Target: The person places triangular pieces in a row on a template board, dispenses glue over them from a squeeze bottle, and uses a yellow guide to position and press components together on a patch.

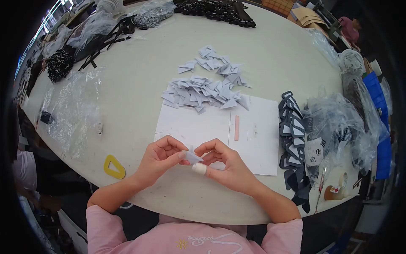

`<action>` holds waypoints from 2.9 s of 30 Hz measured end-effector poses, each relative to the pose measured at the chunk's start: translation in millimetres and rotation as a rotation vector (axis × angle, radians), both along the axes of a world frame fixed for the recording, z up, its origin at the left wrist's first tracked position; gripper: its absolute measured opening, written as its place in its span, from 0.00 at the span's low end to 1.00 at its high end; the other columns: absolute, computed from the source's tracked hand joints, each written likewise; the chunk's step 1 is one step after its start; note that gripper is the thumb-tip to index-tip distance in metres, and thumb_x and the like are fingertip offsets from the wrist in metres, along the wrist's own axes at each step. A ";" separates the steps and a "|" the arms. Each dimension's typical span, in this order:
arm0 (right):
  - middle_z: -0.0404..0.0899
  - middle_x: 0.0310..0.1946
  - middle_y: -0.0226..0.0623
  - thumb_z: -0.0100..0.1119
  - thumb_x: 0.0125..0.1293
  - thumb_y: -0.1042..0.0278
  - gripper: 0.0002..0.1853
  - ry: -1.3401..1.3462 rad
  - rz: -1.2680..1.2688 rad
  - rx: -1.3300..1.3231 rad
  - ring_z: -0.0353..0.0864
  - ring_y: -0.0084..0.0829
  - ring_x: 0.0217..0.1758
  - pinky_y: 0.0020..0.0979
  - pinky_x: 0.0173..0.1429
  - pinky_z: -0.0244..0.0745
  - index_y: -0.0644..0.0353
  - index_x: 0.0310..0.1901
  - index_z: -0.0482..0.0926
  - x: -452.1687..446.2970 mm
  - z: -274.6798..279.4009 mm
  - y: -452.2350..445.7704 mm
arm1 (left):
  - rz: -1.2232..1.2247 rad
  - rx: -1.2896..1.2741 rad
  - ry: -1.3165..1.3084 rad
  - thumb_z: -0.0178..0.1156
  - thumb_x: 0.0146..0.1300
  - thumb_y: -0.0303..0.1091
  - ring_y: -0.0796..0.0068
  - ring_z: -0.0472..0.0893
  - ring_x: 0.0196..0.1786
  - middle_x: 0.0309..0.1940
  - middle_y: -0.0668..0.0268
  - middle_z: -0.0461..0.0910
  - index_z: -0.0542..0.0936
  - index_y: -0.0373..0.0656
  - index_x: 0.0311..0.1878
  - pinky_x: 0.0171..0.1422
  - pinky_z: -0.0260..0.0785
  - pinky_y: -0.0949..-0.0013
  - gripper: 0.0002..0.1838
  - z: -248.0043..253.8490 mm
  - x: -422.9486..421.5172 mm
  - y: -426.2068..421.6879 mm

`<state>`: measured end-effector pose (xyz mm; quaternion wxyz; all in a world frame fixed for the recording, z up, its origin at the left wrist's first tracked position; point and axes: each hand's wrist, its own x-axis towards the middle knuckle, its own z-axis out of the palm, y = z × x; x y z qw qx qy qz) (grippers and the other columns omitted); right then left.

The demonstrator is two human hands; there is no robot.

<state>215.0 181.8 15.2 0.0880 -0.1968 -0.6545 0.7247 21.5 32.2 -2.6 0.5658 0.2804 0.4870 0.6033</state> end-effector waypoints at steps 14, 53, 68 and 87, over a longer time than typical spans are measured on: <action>0.88 0.38 0.38 0.69 0.76 0.63 0.13 -0.125 0.021 -0.410 0.88 0.23 0.40 0.30 0.46 0.86 0.65 0.49 0.84 -4.7 -8.0 25.1 | -0.172 -0.042 -0.192 0.64 0.77 0.28 0.72 0.88 0.54 0.48 0.60 0.87 0.81 0.35 0.50 0.61 0.82 0.67 0.06 -1.2 -3.5 -12.5; 0.86 0.27 0.32 0.72 0.67 0.60 0.11 -0.440 0.085 0.496 0.83 0.27 0.31 0.31 0.38 0.76 0.59 0.40 0.89 -27.8 -12.6 27.8 | -0.172 0.342 1.741 0.70 0.55 0.26 0.77 0.61 0.21 0.24 0.74 0.59 0.84 0.49 0.70 0.30 0.55 0.70 0.35 -34.4 23.4 -36.5; 0.82 0.27 0.26 0.72 0.68 0.67 0.08 -0.468 0.103 0.477 0.74 0.17 0.30 0.23 0.38 0.71 0.62 0.42 0.90 -30.0 -6.0 27.7 | -0.141 0.322 1.798 0.68 0.54 0.23 0.77 0.57 0.21 0.22 0.75 0.58 0.84 0.48 0.71 0.29 0.54 0.70 0.36 -36.8 30.6 -31.9; 0.81 0.49 0.35 0.62 0.51 0.84 0.31 -0.025 0.084 1.273 0.79 0.38 0.49 0.36 0.50 0.80 0.57 0.61 0.84 15.1 -32.8 -1.9 | -0.122 0.283 1.753 0.69 0.53 0.25 0.77 0.61 0.19 0.20 0.75 0.60 0.85 0.48 0.69 0.28 0.56 0.69 0.35 -36.0 33.0 -30.9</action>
